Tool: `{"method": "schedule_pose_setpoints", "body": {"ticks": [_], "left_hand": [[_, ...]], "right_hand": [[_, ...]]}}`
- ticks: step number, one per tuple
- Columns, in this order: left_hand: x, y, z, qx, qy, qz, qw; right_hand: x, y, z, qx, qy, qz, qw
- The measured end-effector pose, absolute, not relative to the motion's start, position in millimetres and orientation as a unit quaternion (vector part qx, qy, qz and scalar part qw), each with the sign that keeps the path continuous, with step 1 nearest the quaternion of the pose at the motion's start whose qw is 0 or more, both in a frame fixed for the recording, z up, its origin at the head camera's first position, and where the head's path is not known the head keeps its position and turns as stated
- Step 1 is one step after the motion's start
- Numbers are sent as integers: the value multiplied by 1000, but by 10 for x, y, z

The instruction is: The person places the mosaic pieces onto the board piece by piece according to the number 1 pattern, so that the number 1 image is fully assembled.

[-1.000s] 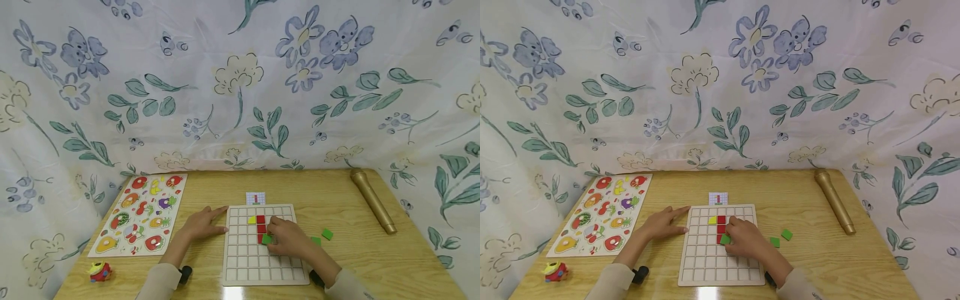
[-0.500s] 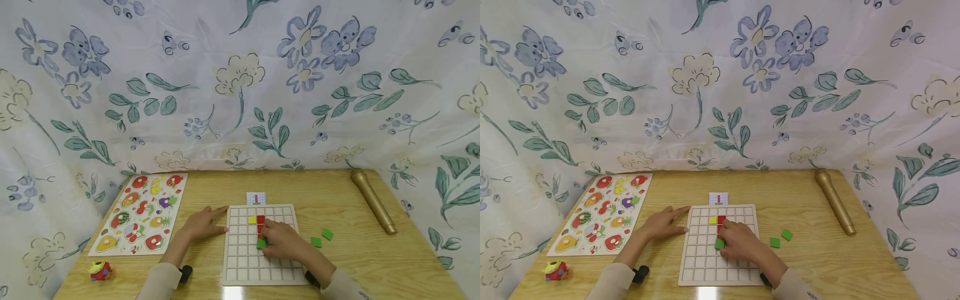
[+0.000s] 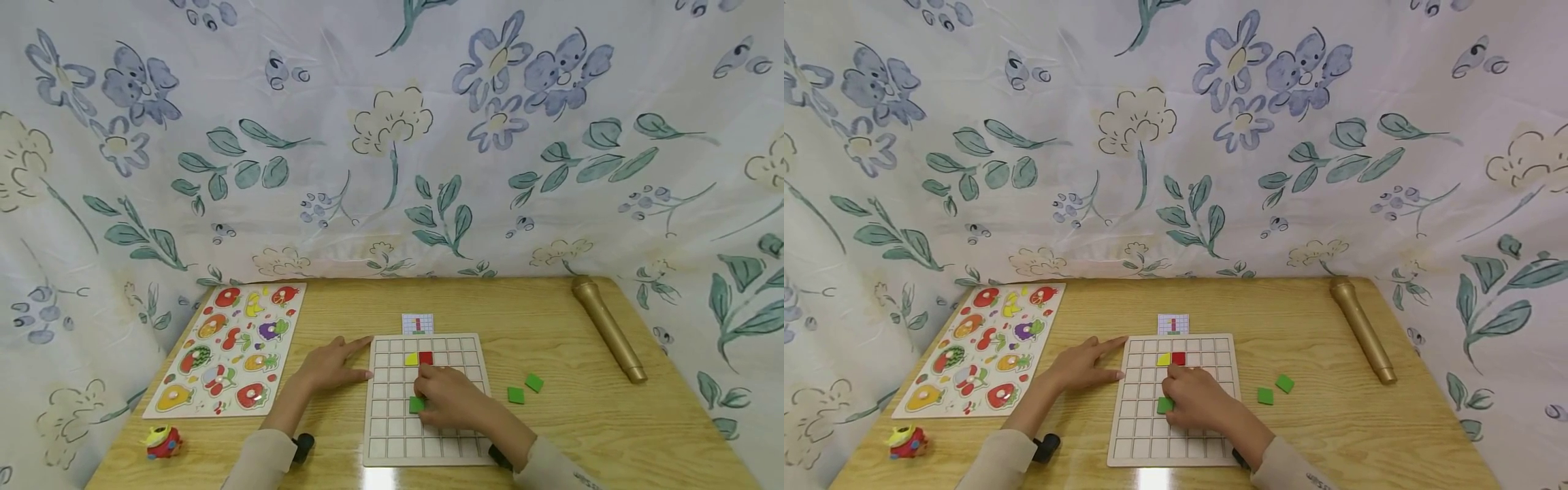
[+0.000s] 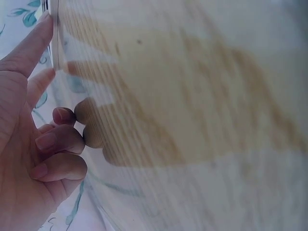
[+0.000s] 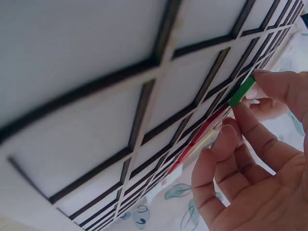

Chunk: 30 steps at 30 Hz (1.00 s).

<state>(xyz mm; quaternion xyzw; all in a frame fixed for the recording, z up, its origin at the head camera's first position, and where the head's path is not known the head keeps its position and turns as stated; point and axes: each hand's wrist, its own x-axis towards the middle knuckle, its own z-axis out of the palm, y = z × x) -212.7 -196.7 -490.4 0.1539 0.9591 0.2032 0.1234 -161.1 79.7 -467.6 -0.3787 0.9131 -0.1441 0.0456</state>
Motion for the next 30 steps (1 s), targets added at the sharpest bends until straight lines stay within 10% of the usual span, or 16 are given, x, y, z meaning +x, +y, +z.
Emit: {"method": "schedule_pose_setpoints", "body": {"ticks": [30], "left_hand": [[-2128, -1968, -4912, 150, 960, 201, 125]], "right_hand": [[-1589, 757, -4705, -383, 913, -135, 32]]}}
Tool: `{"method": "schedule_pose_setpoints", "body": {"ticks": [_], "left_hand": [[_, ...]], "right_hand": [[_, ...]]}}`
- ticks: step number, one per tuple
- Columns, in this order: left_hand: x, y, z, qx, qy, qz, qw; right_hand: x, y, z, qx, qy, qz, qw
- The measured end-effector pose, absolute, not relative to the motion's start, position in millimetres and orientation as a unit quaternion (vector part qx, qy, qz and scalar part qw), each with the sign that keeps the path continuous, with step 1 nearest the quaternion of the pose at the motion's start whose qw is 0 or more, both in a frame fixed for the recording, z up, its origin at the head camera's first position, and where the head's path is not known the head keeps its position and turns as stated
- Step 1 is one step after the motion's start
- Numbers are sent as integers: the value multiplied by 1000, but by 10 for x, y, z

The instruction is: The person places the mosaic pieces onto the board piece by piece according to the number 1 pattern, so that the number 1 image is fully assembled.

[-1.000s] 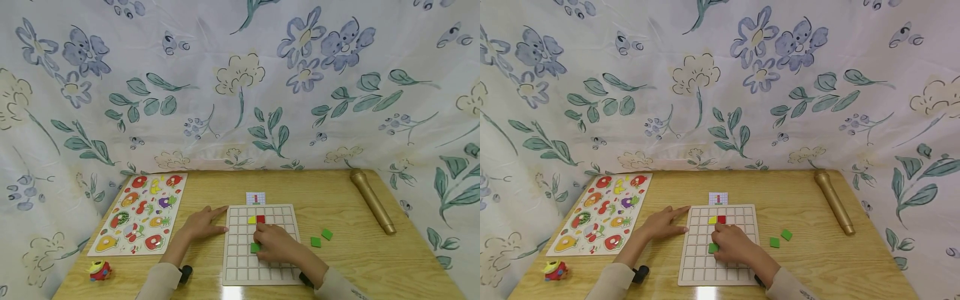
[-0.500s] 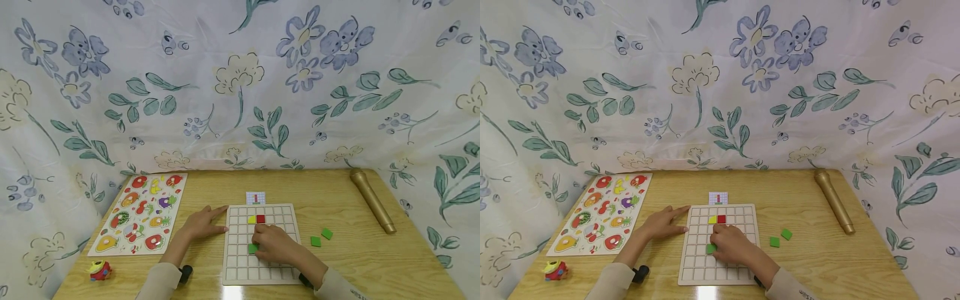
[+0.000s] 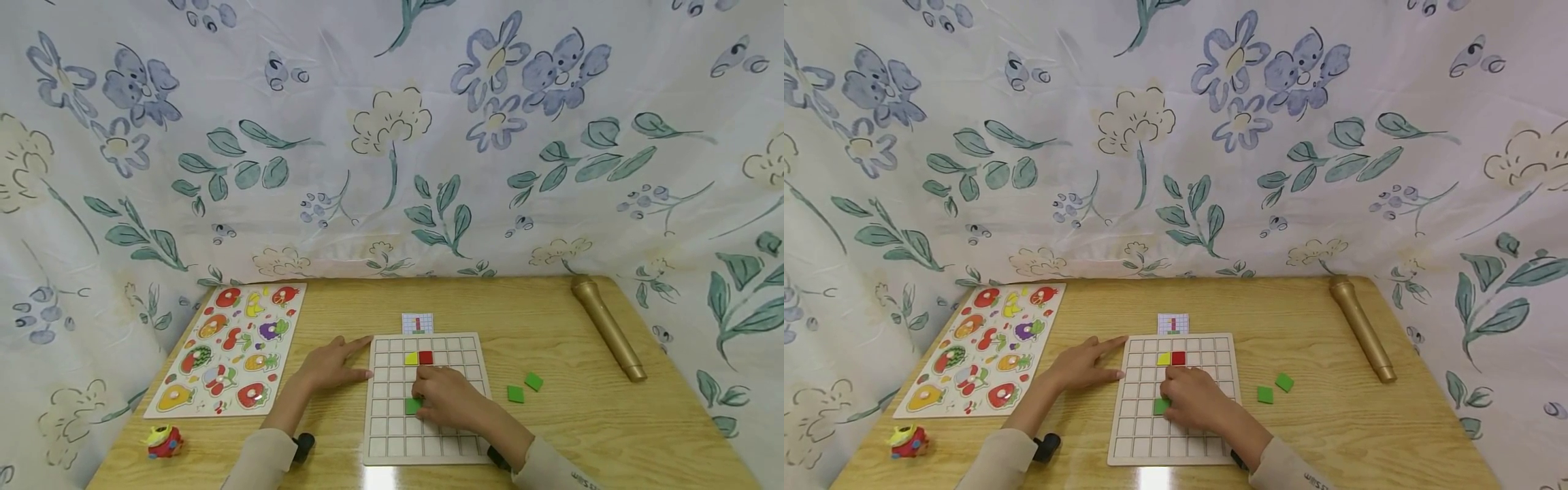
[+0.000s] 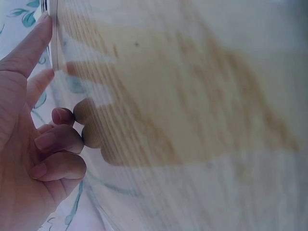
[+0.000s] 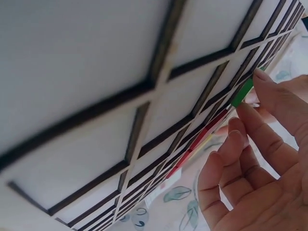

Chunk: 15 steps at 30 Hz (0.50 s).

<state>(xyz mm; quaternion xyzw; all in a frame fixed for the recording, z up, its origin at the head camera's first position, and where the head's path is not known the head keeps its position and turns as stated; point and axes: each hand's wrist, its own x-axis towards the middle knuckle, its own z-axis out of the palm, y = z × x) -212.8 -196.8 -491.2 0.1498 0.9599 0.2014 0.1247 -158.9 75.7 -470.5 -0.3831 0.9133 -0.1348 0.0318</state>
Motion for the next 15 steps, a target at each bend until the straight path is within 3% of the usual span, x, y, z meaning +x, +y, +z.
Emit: {"method": "schedule_pose_setpoints", "body": {"ticks": [15], "left_hand": [[-2125, -1965, -4904, 147, 961, 198, 128]], "right_hand": [[-1603, 761, -4694, -367, 913, -172, 52]]}}
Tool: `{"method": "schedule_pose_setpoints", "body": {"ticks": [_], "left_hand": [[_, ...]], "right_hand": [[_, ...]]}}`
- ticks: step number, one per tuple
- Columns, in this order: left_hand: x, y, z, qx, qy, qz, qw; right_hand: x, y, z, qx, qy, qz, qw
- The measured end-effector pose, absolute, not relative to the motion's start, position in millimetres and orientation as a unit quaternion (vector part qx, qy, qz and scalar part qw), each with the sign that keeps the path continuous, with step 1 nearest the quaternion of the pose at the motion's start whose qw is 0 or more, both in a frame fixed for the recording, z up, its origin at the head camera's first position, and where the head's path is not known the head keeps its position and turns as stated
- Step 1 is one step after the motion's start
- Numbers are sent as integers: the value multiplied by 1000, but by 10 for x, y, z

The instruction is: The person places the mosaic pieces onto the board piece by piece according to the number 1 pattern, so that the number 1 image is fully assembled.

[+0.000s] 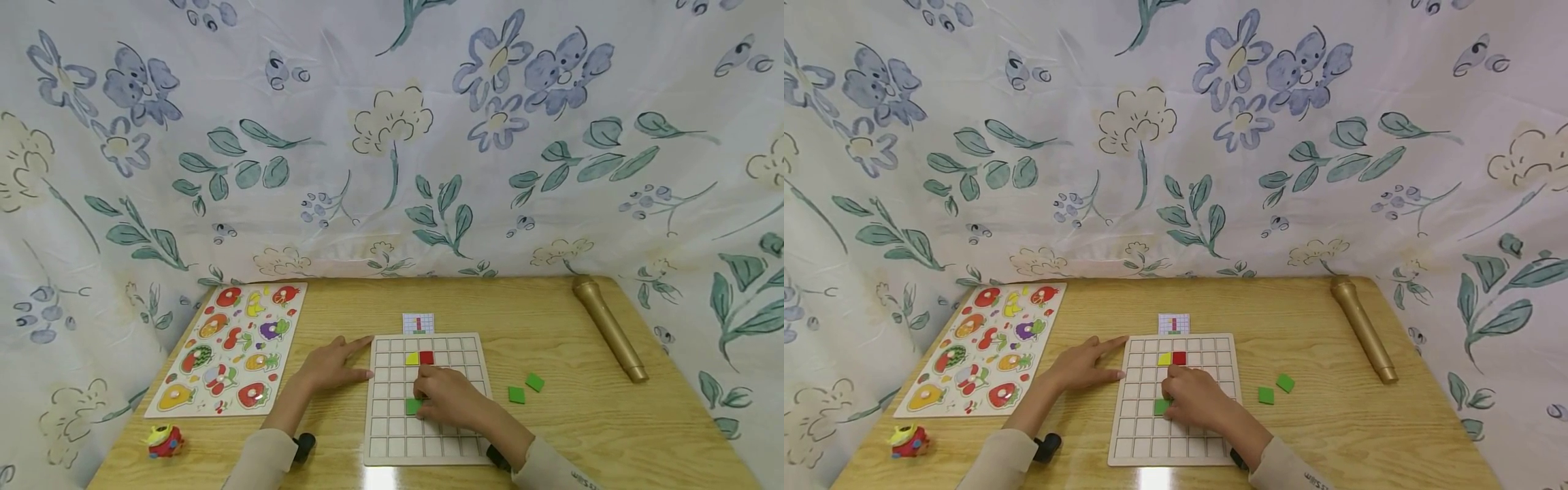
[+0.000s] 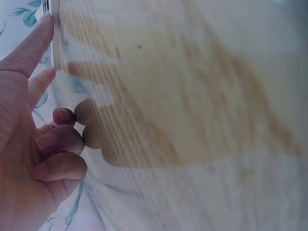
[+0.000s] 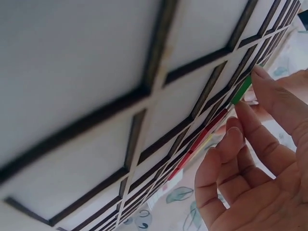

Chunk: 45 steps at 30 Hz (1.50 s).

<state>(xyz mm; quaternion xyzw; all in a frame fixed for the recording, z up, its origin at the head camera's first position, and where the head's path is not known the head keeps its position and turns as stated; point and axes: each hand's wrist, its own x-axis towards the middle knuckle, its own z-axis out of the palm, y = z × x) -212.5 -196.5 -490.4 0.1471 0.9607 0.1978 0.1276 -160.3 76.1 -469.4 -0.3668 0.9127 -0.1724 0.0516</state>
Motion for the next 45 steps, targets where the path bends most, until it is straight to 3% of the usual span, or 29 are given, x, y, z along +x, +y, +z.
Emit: {"method": "schedule_pose_setpoints", "body": {"ticks": [17, 23, 32, 45], "left_hand": [[-2125, -1961, -4914, 152, 959, 198, 132], [-2115, -1968, -4928, 157, 959, 197, 130], [-2116, -1961, -4912, 156, 959, 196, 129], [-2120, -1962, -4891, 153, 960, 196, 128]], "right_hand": [[-1593, 772, -4689, -338, 920, -179, 85], [-1613, 851, -4664, -346, 921, -166, 73], [-1700, 1198, -4568, -304, 933, -188, 47], [-1685, 1859, -4538, -196, 952, -224, 71]]}}
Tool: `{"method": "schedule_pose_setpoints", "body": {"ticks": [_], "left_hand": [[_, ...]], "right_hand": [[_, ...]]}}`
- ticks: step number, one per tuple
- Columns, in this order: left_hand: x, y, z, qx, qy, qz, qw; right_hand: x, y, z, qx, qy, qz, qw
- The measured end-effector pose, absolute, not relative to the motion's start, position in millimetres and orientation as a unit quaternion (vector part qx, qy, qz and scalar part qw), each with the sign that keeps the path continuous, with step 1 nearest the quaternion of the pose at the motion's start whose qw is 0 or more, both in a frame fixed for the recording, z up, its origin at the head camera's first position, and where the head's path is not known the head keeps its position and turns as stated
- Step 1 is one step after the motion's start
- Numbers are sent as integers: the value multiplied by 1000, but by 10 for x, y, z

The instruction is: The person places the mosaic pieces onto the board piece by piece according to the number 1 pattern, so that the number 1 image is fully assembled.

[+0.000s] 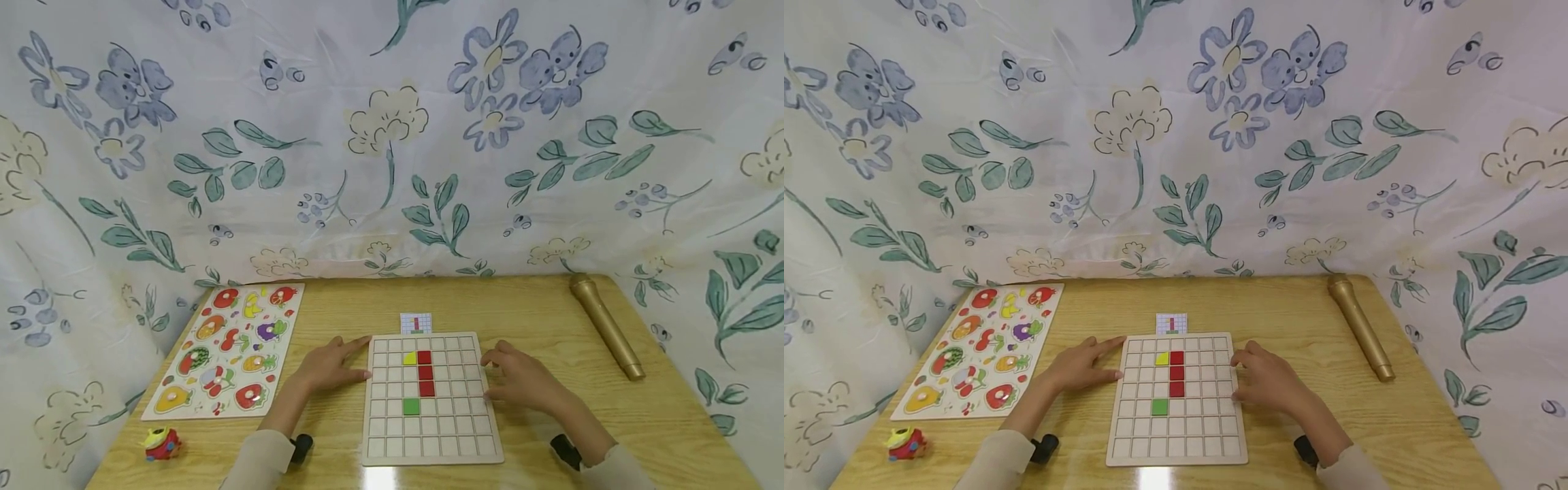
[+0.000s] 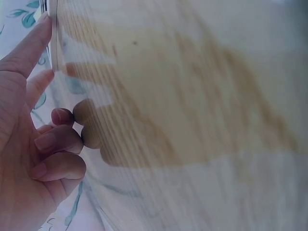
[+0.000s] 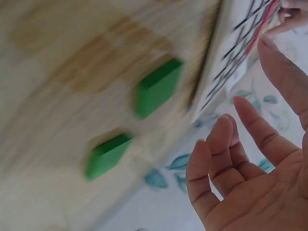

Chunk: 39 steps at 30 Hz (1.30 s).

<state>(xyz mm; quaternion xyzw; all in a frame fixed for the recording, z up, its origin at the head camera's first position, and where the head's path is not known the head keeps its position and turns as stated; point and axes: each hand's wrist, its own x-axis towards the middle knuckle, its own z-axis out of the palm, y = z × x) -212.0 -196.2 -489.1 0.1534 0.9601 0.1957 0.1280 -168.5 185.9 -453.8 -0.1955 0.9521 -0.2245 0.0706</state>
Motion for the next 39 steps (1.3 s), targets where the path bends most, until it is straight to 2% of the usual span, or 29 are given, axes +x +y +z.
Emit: {"method": "schedule_pose_setpoints", "body": {"ticks": [18, 39], "left_hand": [[-2125, -1990, -4922, 148, 961, 193, 132], [-2126, -1962, -4900, 150, 961, 191, 130]], "right_hand": [[-1595, 2503, -4591, -144, 958, -241, 63], [-1579, 2642, -4792, -156, 959, -234, 37]]}}
